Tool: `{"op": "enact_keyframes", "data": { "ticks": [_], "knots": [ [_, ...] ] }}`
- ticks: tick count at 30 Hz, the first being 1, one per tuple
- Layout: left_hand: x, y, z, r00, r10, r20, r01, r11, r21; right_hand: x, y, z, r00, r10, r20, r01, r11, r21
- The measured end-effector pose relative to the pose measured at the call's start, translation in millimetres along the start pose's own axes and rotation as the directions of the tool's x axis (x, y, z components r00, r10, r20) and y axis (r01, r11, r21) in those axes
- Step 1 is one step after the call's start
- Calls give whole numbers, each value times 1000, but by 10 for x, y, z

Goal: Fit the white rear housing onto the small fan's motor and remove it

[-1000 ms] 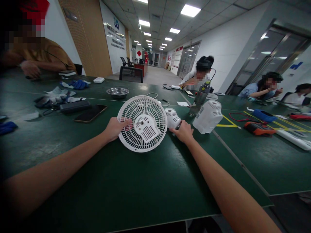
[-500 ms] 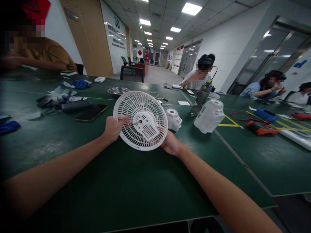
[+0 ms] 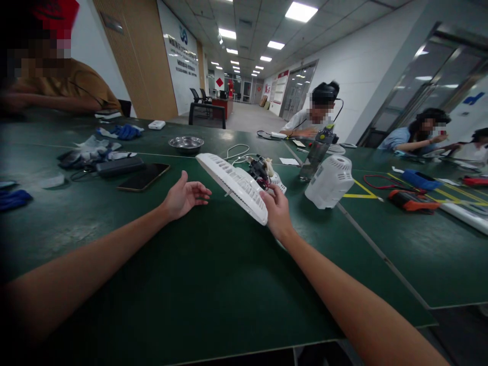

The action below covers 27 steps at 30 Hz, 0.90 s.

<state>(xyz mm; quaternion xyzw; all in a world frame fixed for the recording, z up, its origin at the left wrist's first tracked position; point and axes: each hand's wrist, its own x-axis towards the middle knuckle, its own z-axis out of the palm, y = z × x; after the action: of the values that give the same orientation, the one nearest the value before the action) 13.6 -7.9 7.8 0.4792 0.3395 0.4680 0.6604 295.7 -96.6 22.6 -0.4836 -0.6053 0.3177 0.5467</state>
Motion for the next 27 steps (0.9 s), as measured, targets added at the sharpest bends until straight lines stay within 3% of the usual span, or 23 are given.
{"op": "enact_keyframes", "data": {
  "ticks": [3, 6, 10, 15, 17, 21, 23, 27],
  "knots": [
    [-49, 61, -6, 990, -71, 119, 81, 993, -84, -31, -43, -20, 999, -37, -39, 37, 999, -25],
    [-84, 87, 4, 974, -143, 174, 166, 978, -126, -66, -46, -11, 989, -139, 51, 145, 979, -145],
    [-81, 80, 17, 954, -261, 145, 281, 949, -143, -61, -15, -34, 959, -213, 188, 265, 906, -330],
    [-75, 86, 45, 945, -306, 118, 322, 933, -162, 13, -53, -96, 912, -250, 325, 378, 819, -432],
    [-72, 86, 50, 945, -303, 121, 320, 934, -161, 54, -73, -149, 906, -303, 295, 411, 794, -448],
    [-50, 66, 49, 942, -304, 140, 325, 931, -168, 169, -17, -348, 908, -413, 75, 376, 721, -582],
    [-37, 59, 53, 939, -317, 137, 338, 925, -175, 236, 74, -462, 922, -387, 29, 310, 688, -656],
    [-33, 71, 75, 936, -325, 133, 346, 920, -184, 348, 294, -596, 956, -289, 46, 234, 661, -713]
  ]
}}
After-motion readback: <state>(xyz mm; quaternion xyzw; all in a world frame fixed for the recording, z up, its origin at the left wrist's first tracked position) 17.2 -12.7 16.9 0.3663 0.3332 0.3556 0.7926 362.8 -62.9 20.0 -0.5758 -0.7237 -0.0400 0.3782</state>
